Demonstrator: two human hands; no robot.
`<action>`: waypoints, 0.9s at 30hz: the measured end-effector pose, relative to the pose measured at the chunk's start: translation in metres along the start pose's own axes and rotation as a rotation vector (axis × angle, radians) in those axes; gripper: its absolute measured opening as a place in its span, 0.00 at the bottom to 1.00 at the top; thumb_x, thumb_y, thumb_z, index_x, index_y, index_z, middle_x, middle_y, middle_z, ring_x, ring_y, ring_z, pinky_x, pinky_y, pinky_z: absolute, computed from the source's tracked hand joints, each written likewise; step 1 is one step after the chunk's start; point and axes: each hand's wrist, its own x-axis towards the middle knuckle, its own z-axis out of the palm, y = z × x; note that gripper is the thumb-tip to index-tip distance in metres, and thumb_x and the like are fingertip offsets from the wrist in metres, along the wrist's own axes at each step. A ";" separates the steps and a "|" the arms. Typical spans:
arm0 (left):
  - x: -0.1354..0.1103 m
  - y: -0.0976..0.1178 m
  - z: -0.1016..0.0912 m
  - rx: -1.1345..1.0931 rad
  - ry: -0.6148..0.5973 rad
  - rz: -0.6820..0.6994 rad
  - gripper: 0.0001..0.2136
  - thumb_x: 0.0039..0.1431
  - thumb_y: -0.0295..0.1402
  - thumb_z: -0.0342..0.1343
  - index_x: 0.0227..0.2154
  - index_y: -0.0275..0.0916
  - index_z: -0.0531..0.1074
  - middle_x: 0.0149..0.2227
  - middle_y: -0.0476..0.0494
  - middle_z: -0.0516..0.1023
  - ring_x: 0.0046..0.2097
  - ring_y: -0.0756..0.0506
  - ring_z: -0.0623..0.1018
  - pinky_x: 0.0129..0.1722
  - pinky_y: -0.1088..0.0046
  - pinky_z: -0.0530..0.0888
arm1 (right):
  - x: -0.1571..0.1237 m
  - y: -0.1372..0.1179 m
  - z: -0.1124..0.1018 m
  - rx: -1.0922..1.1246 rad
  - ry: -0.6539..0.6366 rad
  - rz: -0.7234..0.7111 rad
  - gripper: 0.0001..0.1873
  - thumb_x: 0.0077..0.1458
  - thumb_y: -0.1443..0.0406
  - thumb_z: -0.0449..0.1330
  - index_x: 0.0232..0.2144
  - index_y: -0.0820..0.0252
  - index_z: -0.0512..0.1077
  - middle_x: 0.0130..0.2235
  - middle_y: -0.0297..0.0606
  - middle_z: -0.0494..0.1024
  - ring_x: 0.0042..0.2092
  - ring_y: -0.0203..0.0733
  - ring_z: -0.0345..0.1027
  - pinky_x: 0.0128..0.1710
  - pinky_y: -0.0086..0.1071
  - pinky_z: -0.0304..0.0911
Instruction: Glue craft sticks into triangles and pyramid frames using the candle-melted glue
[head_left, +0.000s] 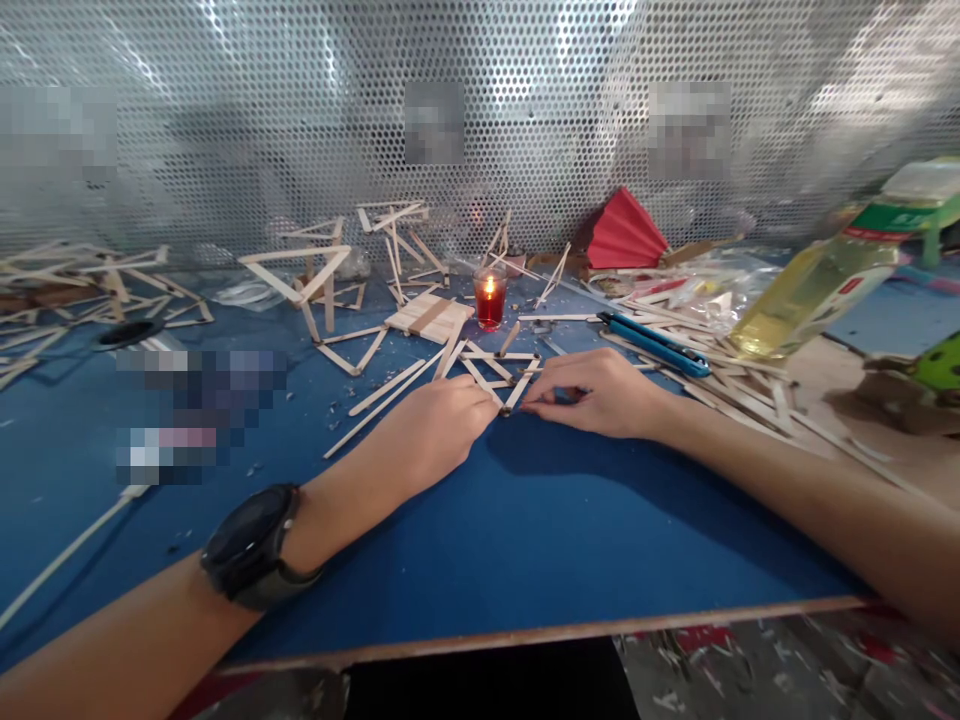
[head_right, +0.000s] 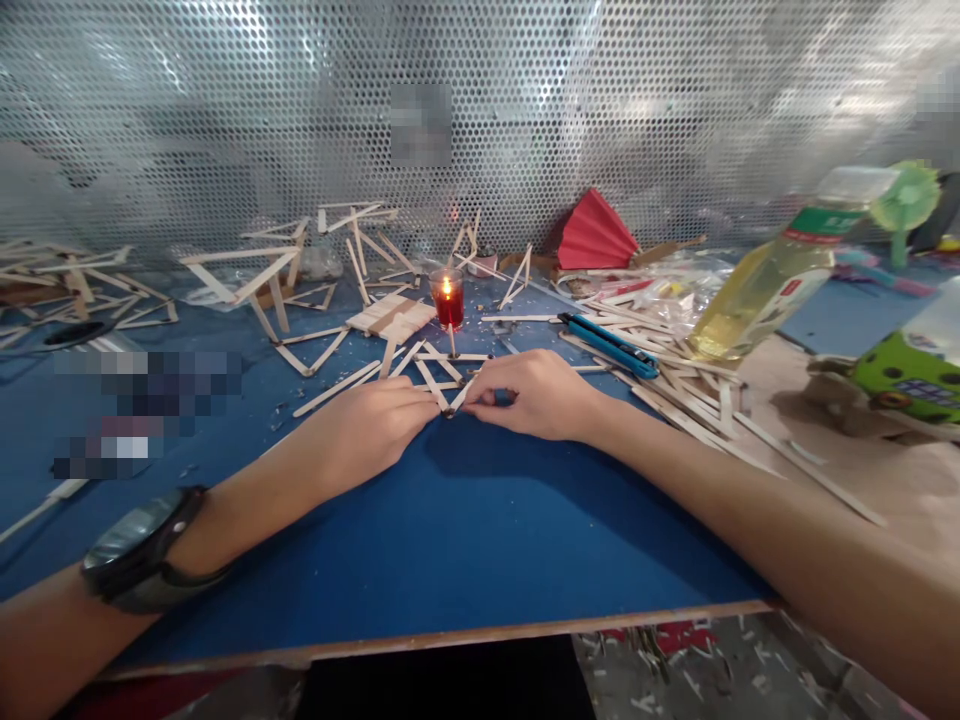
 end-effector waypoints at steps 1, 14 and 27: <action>0.000 0.000 0.000 0.007 0.009 0.003 0.13 0.65 0.18 0.48 0.43 0.34 0.78 0.42 0.40 0.83 0.44 0.42 0.79 0.46 0.65 0.76 | 0.000 0.001 0.000 -0.027 0.039 0.027 0.08 0.62 0.61 0.63 0.34 0.58 0.80 0.32 0.35 0.82 0.30 0.35 0.72 0.31 0.28 0.60; -0.003 -0.001 0.003 -0.036 0.106 0.007 0.14 0.68 0.20 0.48 0.46 0.34 0.78 0.48 0.39 0.83 0.48 0.43 0.81 0.51 0.65 0.76 | -0.002 0.011 -0.002 -0.091 0.109 0.129 0.11 0.66 0.59 0.60 0.39 0.56 0.81 0.36 0.35 0.85 0.28 0.34 0.72 0.31 0.29 0.62; -0.005 -0.005 0.003 -0.100 0.165 -0.024 0.12 0.70 0.23 0.49 0.42 0.36 0.79 0.44 0.42 0.84 0.46 0.43 0.81 0.48 0.66 0.76 | -0.004 0.008 0.001 -0.057 0.055 0.095 0.11 0.66 0.61 0.60 0.45 0.55 0.81 0.39 0.36 0.86 0.32 0.36 0.76 0.32 0.28 0.65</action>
